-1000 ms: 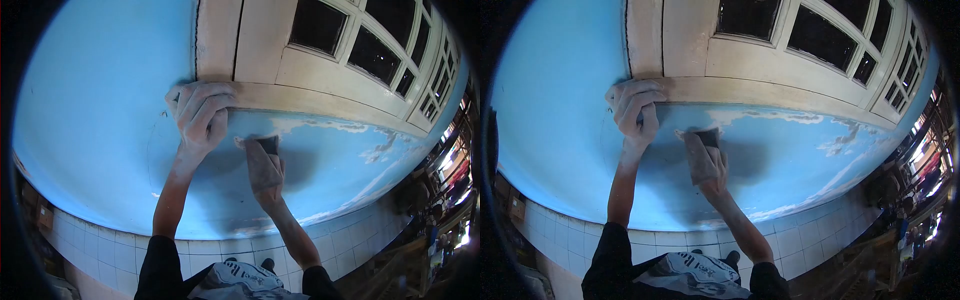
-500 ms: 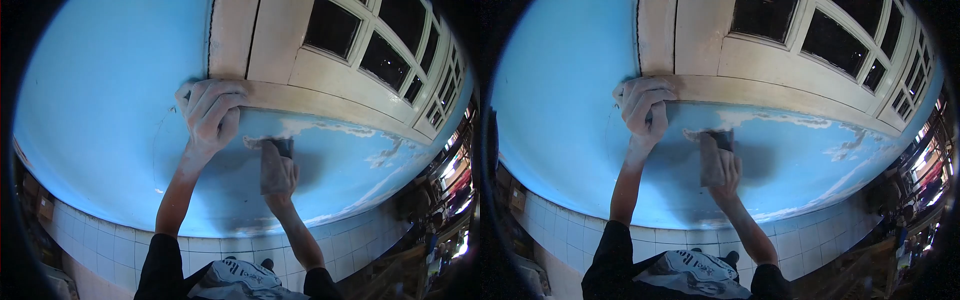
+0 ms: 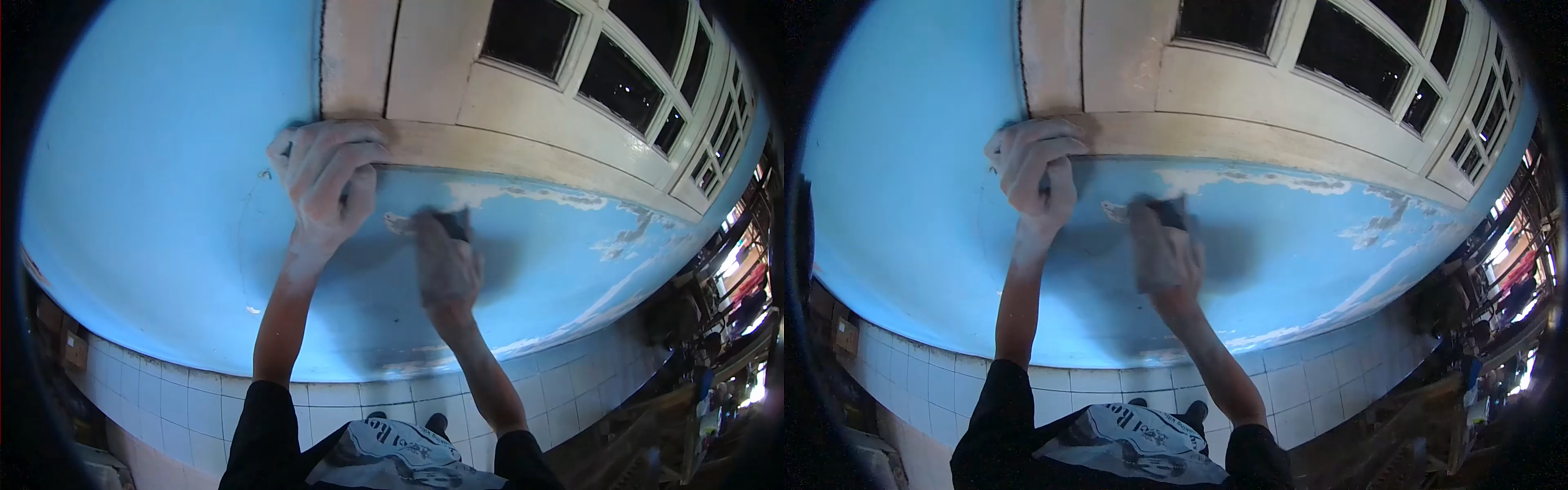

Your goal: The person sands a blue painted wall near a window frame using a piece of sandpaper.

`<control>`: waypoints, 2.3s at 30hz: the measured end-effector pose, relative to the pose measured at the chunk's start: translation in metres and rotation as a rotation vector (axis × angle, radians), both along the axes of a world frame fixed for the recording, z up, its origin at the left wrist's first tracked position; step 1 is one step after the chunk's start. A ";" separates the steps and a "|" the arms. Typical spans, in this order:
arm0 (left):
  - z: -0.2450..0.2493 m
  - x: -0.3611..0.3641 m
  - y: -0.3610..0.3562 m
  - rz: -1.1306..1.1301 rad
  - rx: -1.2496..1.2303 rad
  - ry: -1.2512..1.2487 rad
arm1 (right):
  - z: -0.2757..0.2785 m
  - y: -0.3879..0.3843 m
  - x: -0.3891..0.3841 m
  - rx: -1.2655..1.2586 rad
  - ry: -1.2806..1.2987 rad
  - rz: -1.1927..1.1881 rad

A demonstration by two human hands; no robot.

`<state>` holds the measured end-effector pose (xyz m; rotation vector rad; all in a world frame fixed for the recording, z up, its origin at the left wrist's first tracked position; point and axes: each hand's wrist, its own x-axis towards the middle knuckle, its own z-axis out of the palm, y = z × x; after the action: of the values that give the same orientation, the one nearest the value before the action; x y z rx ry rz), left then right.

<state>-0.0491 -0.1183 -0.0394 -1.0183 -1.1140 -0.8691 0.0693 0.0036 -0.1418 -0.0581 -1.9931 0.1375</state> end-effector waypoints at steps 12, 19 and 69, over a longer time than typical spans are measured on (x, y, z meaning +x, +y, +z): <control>0.000 0.003 0.003 -0.014 -0.044 -0.020 | 0.010 0.010 -0.003 0.101 0.104 -0.067; 0.000 0.003 0.002 -0.014 -0.018 -0.028 | 0.061 0.012 0.017 -0.452 -0.126 -0.053; -0.003 0.007 0.006 0.132 -0.071 -0.025 | 0.030 0.023 0.041 0.160 -0.220 0.160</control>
<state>-0.0416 -0.1126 -0.0421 -0.9830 -1.2263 -0.7426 0.1105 0.0262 -0.1115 0.1972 -2.2208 0.0768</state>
